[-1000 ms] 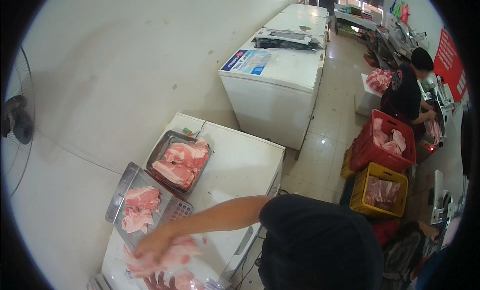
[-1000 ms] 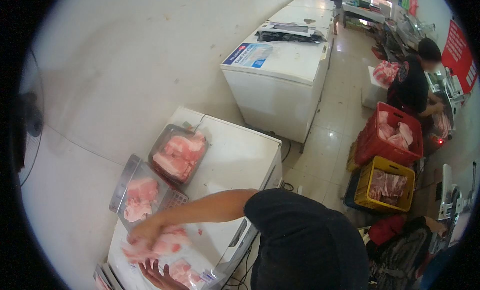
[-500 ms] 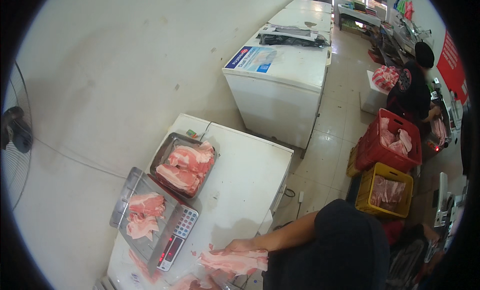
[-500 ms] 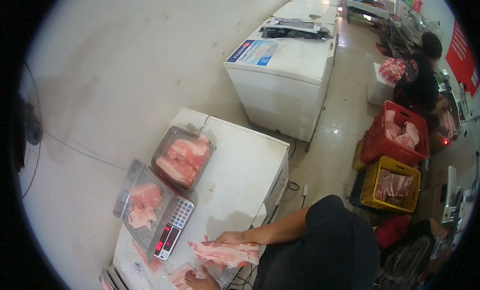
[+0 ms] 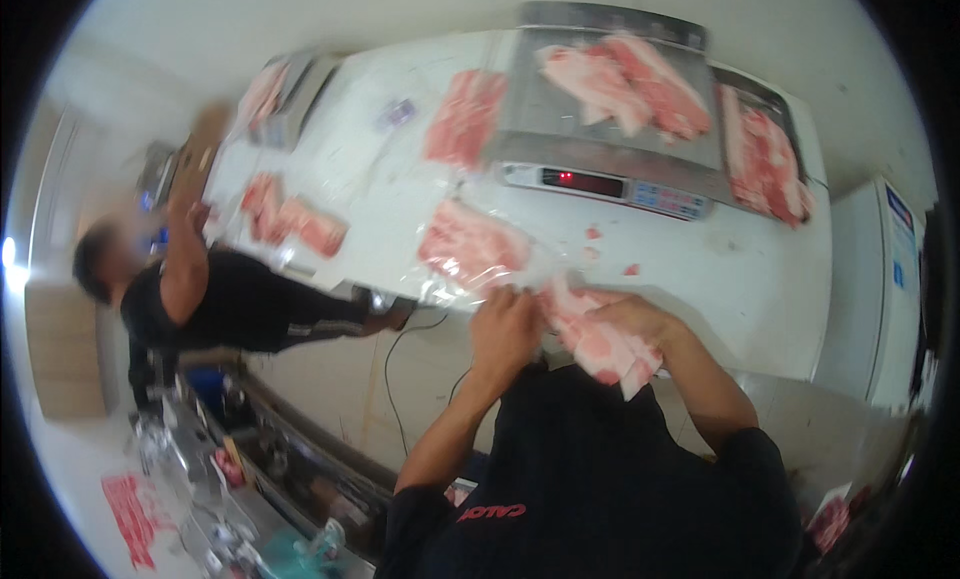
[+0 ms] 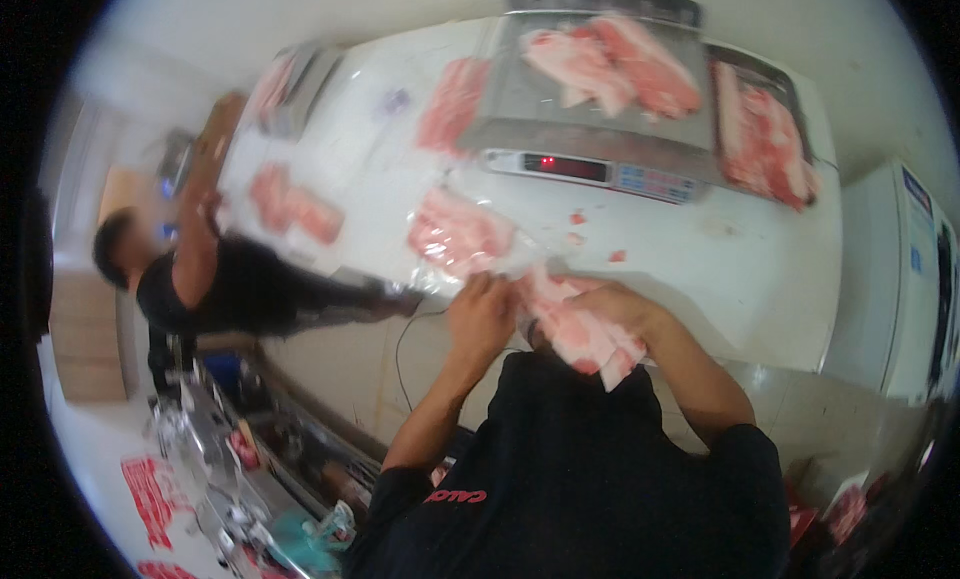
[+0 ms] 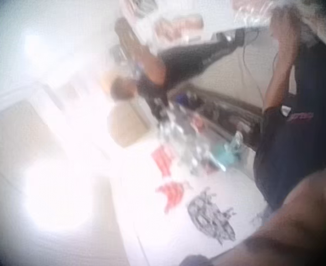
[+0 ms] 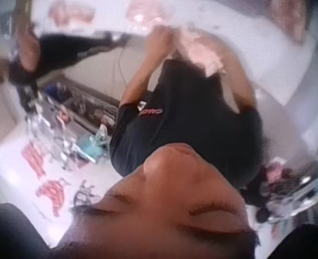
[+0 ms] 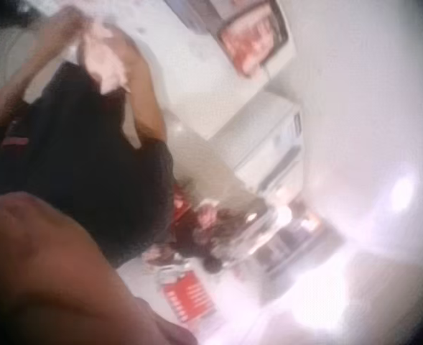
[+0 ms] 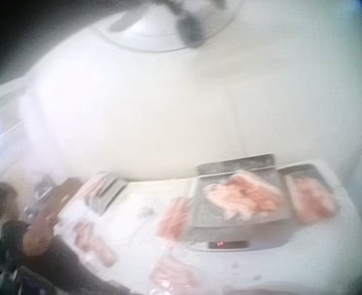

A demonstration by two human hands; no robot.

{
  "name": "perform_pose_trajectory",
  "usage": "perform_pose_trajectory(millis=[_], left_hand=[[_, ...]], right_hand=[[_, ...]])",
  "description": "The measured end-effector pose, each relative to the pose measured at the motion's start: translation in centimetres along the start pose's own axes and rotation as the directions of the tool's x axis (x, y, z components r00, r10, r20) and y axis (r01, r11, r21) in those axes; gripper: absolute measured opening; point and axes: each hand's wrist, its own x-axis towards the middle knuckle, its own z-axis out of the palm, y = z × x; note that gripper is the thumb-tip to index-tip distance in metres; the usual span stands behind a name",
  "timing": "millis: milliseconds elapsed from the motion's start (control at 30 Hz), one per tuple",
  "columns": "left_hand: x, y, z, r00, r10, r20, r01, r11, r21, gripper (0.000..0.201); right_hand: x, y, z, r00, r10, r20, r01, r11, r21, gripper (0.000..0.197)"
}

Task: The person picks up slices of raw meat from a metal tray, places them onto a digital scale to weigh them, and then puts the weighed portions into plastic bags.

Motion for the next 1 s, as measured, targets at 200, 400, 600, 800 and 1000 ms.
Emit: perform_pose_trajectory(millis=[200,400,600,800,1000], left_hand=[[-1.8,-1.0,-0.6,0.998,-0.053,-0.018,0.051,0.994,-0.096,0.021],[-1.0,-1.7,0.3,0.997,0.066,-0.038,-0.073,0.972,-0.222,0.024],[-2.3,-3.5,-1.5,0.996,0.084,0.043,-0.076,0.986,-0.15,0.028],[-4.8,-3.1,0.9,0.991,0.129,-0.033,-0.133,0.962,-0.239,0.026],[-3.5,-0.7,1.4,0.955,0.273,-0.115,-0.288,0.948,-0.136,0.021]], right_hand=[[9.0,-2.3,3.1,0.99,-0.124,0.062,0.138,0.918,-0.371,0.065],[10.0,0.9,5.9,0.975,-0.213,-0.059,0.218,0.971,0.095,0.062],[20.5,-1.9,11.1,0.957,-0.282,0.065,0.286,0.955,-0.081,0.053],[16.5,0.4,8.9,0.92,-0.378,-0.101,0.307,0.858,-0.412,0.045],[15.6,0.4,8.0,0.803,-0.545,-0.243,0.251,0.679,-0.69,0.039]])
